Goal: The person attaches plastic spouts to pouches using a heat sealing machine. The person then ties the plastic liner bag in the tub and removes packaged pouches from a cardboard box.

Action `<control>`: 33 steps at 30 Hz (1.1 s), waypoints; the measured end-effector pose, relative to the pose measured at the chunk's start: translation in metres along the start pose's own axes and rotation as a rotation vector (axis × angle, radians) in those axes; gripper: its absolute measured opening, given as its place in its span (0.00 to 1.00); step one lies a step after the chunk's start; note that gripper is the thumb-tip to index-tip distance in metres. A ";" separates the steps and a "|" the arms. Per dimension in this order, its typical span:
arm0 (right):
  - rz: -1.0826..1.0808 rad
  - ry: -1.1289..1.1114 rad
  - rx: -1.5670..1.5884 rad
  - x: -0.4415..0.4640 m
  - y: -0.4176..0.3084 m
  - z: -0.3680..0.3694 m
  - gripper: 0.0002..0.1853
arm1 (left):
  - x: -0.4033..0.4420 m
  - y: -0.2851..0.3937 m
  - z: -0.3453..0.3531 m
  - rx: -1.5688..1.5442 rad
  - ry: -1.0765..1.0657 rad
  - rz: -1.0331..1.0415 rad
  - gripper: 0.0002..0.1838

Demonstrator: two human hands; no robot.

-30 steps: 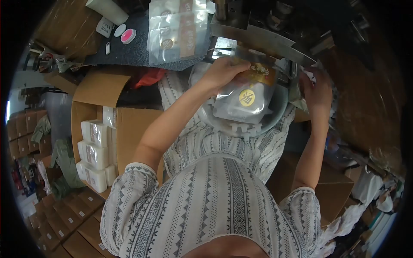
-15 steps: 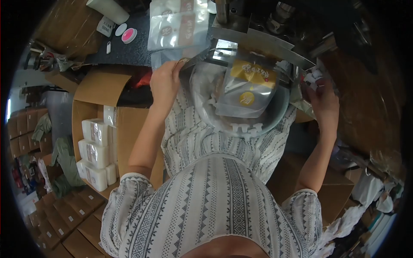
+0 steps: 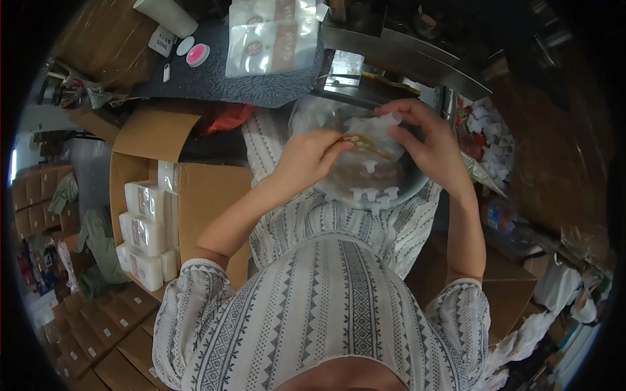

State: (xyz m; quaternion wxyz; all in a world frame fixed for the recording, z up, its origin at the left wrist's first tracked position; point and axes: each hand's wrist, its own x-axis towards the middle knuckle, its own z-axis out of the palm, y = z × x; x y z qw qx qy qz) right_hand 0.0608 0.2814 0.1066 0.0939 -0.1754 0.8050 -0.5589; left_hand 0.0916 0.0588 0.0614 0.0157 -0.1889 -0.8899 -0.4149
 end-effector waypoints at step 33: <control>-0.224 0.193 -0.382 -0.008 -0.019 0.004 0.13 | -0.005 0.008 -0.025 0.324 0.293 0.120 0.04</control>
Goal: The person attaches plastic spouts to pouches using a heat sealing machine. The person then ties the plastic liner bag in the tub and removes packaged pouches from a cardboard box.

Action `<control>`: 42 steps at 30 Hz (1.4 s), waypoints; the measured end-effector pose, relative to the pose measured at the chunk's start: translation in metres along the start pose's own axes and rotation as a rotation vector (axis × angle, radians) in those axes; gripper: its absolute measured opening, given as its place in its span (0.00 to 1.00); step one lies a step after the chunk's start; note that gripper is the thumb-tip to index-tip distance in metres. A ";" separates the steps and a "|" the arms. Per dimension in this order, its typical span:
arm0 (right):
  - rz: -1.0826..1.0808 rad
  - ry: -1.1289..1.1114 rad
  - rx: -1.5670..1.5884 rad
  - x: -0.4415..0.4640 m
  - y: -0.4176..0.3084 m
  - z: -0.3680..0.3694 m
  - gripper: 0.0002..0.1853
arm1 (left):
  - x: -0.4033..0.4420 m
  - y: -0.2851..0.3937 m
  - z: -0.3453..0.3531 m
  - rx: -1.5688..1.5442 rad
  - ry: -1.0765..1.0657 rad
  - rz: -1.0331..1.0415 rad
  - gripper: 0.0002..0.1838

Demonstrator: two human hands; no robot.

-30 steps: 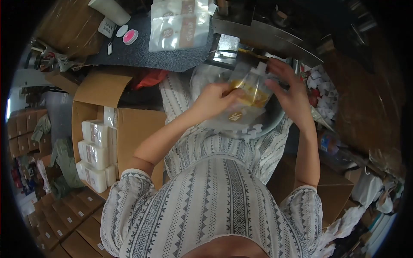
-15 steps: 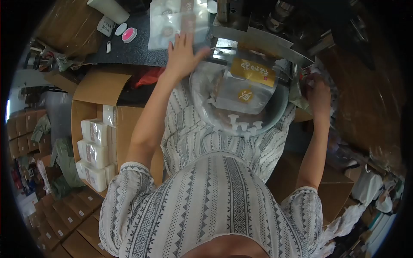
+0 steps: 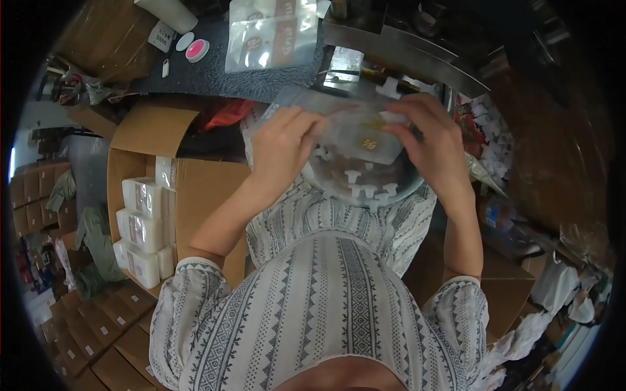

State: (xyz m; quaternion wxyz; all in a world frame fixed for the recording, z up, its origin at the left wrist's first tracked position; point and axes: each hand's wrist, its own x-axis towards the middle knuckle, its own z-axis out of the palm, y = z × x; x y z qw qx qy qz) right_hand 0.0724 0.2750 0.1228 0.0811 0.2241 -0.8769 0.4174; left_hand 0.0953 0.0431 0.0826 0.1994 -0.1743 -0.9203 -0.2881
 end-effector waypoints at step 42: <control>0.418 0.141 -0.425 -0.041 0.100 -0.051 0.13 | 0.059 -0.134 0.041 0.399 0.110 -0.015 0.24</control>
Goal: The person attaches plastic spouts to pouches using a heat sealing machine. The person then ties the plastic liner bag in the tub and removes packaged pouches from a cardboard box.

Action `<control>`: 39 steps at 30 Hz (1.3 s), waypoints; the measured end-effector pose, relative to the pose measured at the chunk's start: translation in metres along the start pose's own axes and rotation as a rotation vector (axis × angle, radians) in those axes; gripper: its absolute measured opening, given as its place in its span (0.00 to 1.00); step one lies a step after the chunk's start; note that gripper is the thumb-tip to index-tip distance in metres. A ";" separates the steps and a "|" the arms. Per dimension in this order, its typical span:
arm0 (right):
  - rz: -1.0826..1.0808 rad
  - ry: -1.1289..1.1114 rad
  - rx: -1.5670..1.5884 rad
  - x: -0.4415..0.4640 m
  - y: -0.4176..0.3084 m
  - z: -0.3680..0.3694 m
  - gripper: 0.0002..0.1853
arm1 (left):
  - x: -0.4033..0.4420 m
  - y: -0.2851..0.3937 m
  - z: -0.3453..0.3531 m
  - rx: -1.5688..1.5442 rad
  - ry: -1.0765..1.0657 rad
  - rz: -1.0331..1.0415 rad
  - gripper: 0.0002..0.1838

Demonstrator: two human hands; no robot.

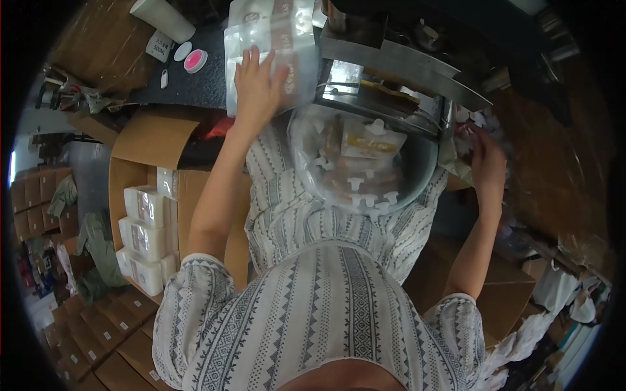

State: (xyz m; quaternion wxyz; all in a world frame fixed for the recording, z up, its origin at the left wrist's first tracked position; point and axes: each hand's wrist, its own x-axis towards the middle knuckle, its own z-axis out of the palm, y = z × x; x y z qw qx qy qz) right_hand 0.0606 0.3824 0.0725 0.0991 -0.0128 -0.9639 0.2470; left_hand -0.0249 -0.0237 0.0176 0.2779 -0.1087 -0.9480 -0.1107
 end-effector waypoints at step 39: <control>0.143 -0.175 -0.089 0.013 0.003 0.000 0.12 | -0.019 0.085 -0.031 -0.642 0.119 -0.269 0.21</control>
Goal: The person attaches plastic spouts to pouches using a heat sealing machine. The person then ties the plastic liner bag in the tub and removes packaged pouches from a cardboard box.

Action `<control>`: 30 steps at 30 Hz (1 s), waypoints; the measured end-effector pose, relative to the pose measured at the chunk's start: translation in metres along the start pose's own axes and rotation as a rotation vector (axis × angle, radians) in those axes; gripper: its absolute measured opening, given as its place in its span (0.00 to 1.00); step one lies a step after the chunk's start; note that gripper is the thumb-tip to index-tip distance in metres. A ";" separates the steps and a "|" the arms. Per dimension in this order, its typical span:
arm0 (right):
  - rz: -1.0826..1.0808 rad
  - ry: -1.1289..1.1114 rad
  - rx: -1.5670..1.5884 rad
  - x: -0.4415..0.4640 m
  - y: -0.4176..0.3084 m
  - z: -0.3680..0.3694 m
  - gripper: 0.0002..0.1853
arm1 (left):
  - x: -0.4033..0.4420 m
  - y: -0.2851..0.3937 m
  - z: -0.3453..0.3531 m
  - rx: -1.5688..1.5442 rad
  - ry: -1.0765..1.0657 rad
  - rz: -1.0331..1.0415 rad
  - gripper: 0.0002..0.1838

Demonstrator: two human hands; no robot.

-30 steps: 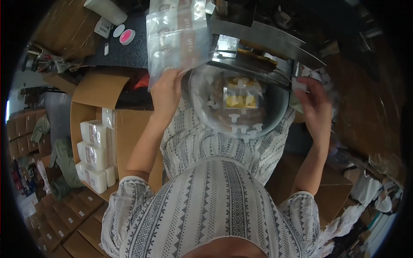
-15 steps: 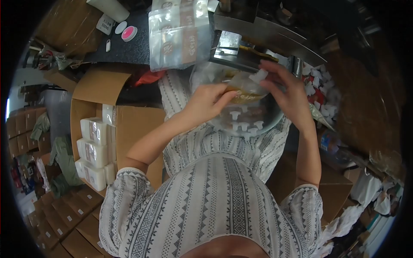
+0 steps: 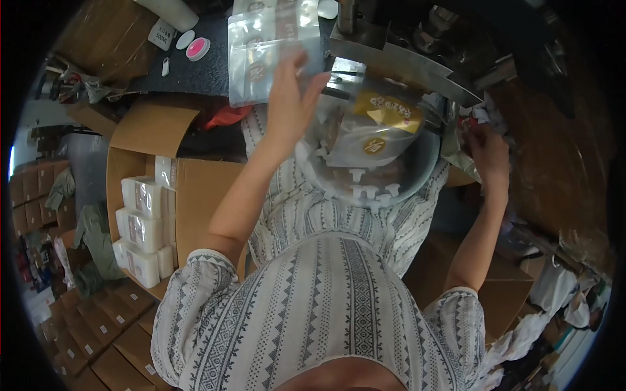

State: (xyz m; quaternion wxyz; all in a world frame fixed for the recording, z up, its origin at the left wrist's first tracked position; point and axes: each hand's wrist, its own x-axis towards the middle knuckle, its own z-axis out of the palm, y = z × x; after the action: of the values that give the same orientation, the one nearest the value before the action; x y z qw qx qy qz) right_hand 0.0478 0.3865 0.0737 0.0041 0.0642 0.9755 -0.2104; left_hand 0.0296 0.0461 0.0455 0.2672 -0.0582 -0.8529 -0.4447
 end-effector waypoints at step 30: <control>-0.508 0.018 0.451 -0.041 -0.088 -0.008 0.11 | -0.035 0.045 -0.046 0.301 -0.191 0.191 0.05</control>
State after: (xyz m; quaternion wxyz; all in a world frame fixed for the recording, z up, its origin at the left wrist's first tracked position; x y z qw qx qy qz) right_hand 0.0772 0.3057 0.1186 -0.0713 -0.1797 0.8893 -0.4145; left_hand 0.0935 0.0416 0.0820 0.2318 -0.1399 -0.9219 -0.2771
